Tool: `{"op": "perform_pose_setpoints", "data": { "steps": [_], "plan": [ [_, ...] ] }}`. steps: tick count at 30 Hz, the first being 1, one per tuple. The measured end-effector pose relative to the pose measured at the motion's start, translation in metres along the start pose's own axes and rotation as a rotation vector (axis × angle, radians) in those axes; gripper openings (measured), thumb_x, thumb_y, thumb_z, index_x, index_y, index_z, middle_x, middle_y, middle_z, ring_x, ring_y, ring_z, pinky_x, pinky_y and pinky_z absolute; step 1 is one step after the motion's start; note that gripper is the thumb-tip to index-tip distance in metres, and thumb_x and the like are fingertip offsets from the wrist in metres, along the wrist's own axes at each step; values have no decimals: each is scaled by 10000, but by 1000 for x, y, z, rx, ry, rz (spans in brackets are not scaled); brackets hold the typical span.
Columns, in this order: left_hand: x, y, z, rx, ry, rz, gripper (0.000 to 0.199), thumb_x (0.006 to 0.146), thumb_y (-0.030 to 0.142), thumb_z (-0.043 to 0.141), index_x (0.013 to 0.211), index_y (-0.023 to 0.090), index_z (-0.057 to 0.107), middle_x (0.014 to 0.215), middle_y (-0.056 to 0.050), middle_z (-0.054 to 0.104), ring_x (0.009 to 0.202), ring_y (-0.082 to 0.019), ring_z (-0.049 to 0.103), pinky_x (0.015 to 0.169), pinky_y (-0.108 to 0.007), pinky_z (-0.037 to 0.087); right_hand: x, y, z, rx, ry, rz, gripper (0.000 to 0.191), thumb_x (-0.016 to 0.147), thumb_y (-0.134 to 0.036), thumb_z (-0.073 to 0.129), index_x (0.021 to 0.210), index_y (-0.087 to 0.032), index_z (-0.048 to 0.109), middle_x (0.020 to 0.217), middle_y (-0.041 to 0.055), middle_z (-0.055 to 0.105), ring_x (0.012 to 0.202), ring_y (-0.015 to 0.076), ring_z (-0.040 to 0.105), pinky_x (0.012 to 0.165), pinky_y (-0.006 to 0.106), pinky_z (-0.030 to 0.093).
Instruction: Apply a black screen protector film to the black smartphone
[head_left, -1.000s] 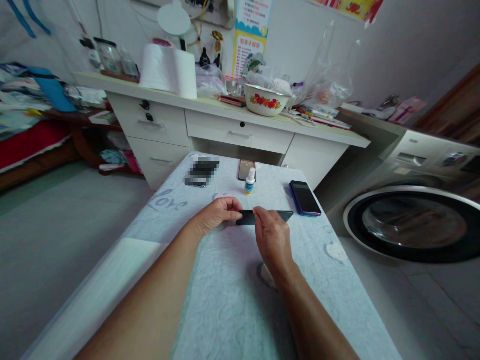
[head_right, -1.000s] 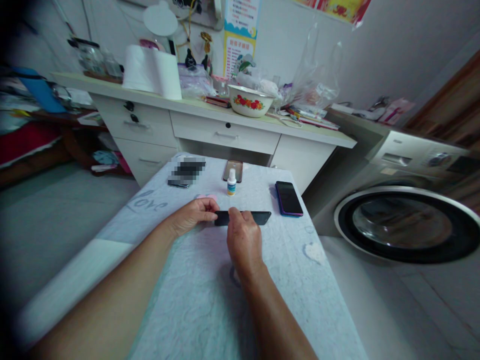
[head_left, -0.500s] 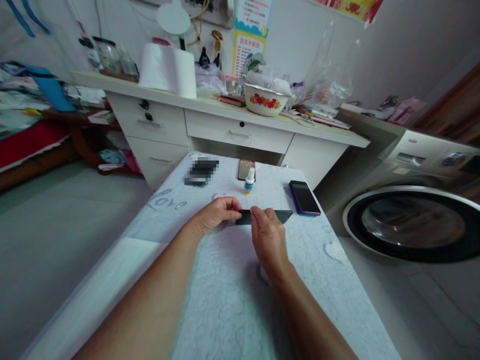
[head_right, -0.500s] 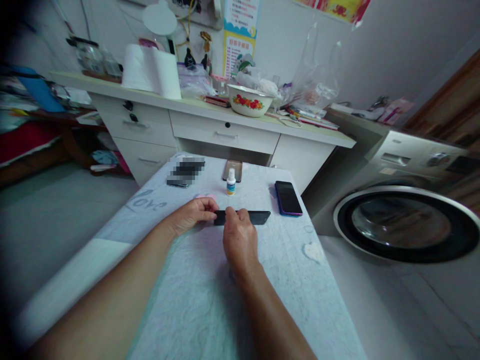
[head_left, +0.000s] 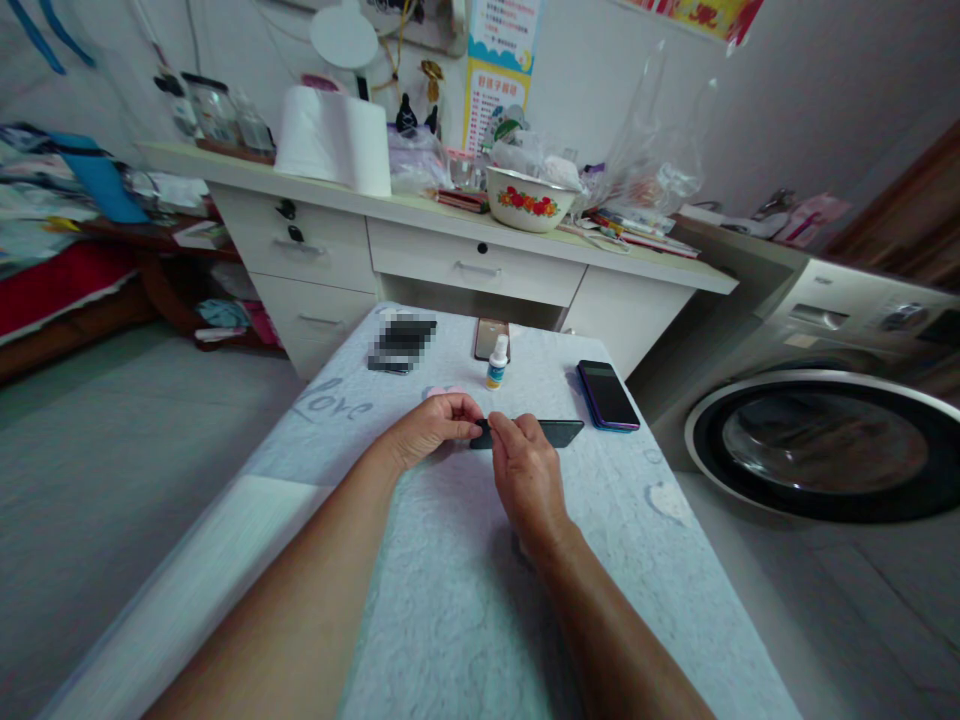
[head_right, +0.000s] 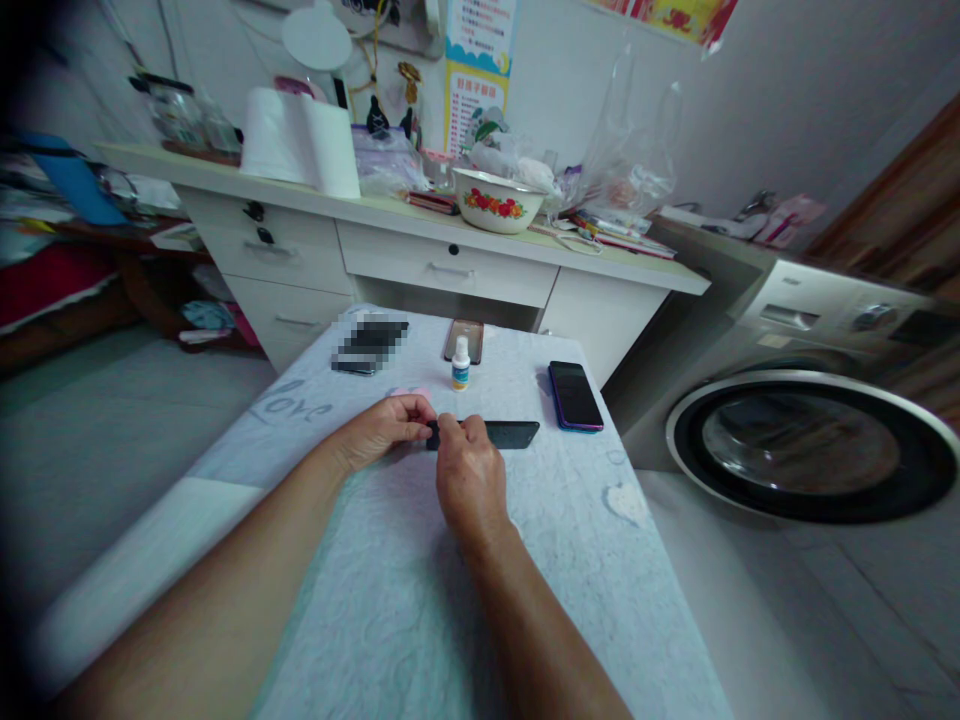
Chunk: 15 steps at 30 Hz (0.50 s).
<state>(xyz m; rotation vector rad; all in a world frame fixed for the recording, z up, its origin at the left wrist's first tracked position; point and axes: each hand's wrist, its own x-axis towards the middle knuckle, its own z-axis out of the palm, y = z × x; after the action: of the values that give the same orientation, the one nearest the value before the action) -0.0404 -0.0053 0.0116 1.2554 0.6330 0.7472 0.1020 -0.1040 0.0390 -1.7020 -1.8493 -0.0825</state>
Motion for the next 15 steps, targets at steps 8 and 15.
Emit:
{"op": "perform_pose_setpoints", "data": {
  "steps": [8,15],
  "plan": [
    [-1,1,0,18,6,-11,233,615,199,779,757,143,603,701,32,568,646,-91,509,637,-244,355,0,5,-4,9,42,5,302,937,-172,411,1056,-250,677,833,44,573,684,143,546,587,218,402],
    [-1,1,-1,53,-7,15,219,639,215,762,768,142,600,693,33,560,642,-91,500,635,-241,348,0,13,-7,1,58,17,288,938,-177,434,1086,-204,679,823,50,571,693,148,546,608,228,396]
  ]
}}
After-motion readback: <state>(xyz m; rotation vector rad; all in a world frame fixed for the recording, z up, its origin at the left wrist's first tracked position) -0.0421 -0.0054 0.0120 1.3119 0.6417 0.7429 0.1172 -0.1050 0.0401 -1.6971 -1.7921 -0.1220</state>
